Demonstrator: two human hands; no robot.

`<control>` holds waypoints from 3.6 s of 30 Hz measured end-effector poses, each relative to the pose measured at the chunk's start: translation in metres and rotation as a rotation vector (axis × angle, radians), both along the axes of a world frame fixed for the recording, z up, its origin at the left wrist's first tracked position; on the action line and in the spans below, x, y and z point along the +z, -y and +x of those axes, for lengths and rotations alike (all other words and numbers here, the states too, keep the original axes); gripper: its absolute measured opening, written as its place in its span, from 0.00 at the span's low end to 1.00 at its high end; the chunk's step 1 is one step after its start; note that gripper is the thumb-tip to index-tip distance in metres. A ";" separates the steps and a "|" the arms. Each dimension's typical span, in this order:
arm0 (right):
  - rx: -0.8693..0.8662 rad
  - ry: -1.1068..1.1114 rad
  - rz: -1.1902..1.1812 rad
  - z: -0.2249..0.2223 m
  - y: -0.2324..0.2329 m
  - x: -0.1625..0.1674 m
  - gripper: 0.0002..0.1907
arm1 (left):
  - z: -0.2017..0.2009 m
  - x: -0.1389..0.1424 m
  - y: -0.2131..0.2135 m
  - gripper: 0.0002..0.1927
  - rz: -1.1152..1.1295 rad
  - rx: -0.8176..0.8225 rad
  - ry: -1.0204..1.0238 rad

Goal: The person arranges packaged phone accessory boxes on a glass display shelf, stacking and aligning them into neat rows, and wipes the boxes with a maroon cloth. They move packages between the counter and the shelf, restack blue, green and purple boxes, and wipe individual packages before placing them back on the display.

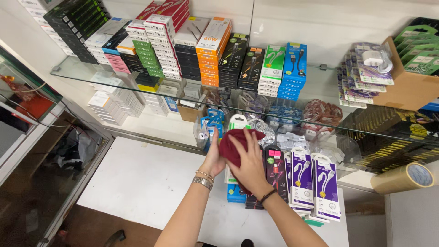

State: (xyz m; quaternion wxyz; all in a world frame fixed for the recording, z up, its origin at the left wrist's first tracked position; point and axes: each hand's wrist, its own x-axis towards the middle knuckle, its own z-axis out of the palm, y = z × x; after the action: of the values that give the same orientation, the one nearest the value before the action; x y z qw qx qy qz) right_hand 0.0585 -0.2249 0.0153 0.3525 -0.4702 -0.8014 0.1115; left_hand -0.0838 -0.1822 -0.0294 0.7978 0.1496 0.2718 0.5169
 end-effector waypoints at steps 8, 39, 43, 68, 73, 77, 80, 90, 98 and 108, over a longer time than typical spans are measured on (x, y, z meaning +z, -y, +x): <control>-0.249 -0.699 -0.528 0.069 -0.099 0.021 0.24 | 0.027 -0.016 0.013 0.28 0.397 0.073 -0.800; 0.064 -0.455 -0.193 0.016 -0.049 0.014 0.29 | 0.015 -0.029 -0.058 0.21 0.088 1.095 -0.194; -0.049 -0.277 -0.064 0.003 -0.029 0.027 0.21 | 0.017 -0.048 -0.057 0.22 -0.118 0.843 0.035; -0.014 -0.999 -0.671 0.074 -0.178 0.011 0.26 | 0.049 0.072 -0.163 0.33 0.860 0.445 -1.366; -0.202 -0.934 -0.601 0.088 -0.203 0.012 0.26 | 0.052 0.065 -0.160 0.29 1.040 0.274 -1.409; -0.275 -0.726 -0.406 0.086 -0.182 0.003 0.25 | 0.052 0.066 -0.163 0.29 1.150 0.173 -1.478; -0.451 -0.594 -0.240 0.091 -0.178 0.005 0.22 | 0.048 0.072 -0.179 0.26 1.205 0.163 -1.499; -0.365 -0.547 -0.215 0.139 -0.250 0.009 0.37 | 0.040 0.082 -0.216 0.25 1.212 0.043 -1.408; -0.328 -0.571 -0.445 0.141 -0.262 0.017 0.36 | 0.050 0.087 -0.205 0.24 1.179 0.086 -1.420; -0.336 -0.570 -0.443 0.142 -0.268 0.009 0.37 | 0.056 0.093 -0.204 0.25 1.228 0.129 -1.609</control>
State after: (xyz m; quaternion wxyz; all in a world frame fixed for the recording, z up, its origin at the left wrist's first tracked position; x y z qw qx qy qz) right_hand 0.2009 0.0433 0.0242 0.4640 -0.6096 -0.5399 0.3486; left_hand -0.0280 0.0221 0.0631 0.1337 0.8227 0.4235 0.3550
